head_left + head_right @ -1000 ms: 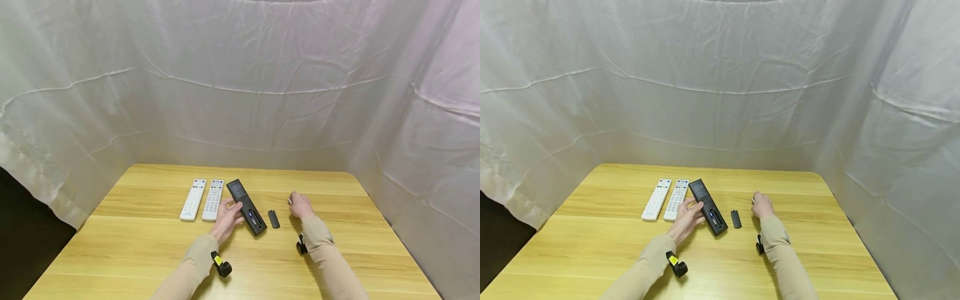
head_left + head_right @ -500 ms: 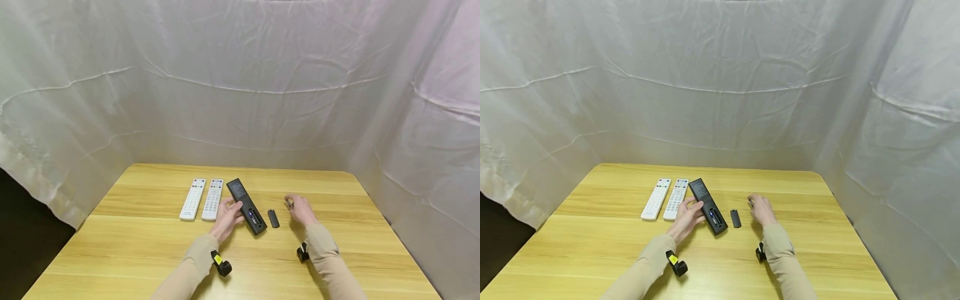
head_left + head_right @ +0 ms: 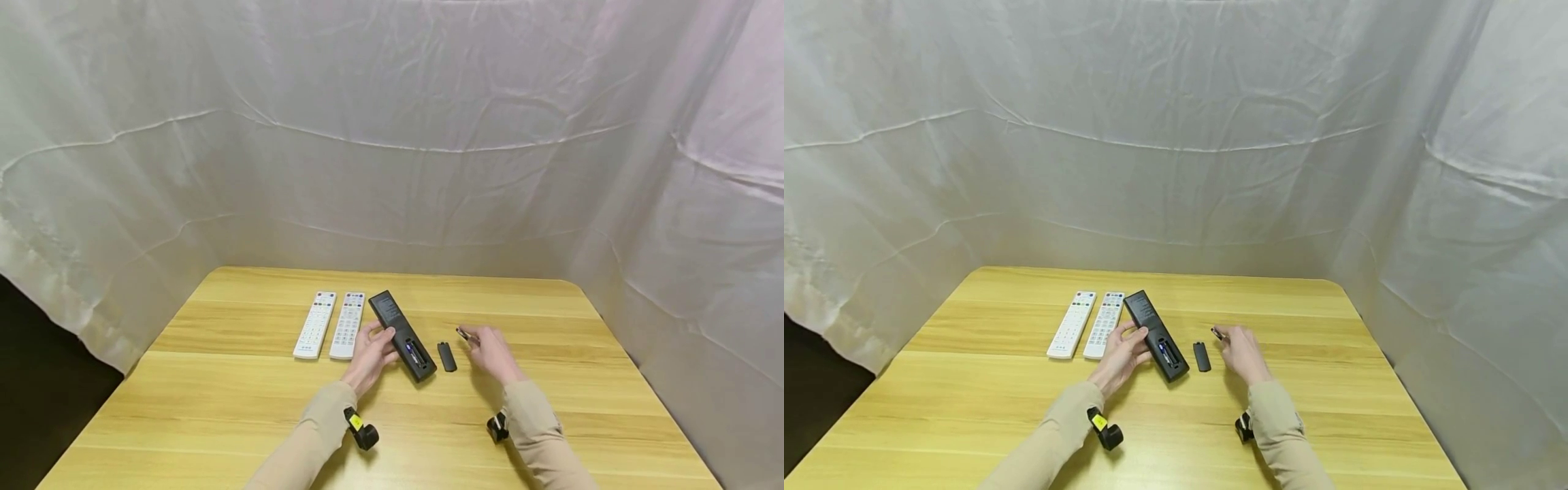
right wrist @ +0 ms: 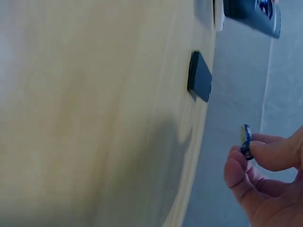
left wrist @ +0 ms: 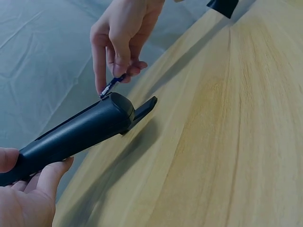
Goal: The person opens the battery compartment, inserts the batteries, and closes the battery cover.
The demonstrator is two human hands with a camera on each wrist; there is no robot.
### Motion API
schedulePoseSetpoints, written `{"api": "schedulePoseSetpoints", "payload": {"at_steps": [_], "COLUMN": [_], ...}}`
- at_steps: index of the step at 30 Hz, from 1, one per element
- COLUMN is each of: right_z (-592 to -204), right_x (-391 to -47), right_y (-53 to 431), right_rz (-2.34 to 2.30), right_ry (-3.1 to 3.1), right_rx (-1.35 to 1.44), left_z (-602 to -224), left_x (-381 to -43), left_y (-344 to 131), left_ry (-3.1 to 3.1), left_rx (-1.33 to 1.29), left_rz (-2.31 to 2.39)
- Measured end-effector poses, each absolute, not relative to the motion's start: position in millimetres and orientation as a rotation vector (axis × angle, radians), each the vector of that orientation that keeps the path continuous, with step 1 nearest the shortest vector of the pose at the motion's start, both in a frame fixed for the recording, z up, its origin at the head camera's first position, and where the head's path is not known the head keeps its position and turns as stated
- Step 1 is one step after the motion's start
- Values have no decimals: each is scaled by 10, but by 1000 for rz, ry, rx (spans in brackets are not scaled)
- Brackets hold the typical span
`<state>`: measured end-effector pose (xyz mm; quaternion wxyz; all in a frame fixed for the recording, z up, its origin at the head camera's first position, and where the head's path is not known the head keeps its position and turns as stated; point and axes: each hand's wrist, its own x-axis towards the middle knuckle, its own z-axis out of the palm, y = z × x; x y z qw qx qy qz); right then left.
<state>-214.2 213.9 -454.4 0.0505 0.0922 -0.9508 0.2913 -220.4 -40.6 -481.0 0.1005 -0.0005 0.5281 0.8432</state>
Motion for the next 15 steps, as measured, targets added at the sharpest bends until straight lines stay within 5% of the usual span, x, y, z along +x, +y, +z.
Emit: {"api": "schedulePoseSetpoints", "payload": {"at_steps": [15], "right_z": [-4536], "right_x": [-1878], "right_y": [1903], "right_rz": [931], "right_ry": [-2559], "right_rx": [557], "left_z": [-4801], "left_x": [-2218], "left_y": [-396], "left_ry": [1548], "left_rx": [-19], "left_rz": [2502]}}
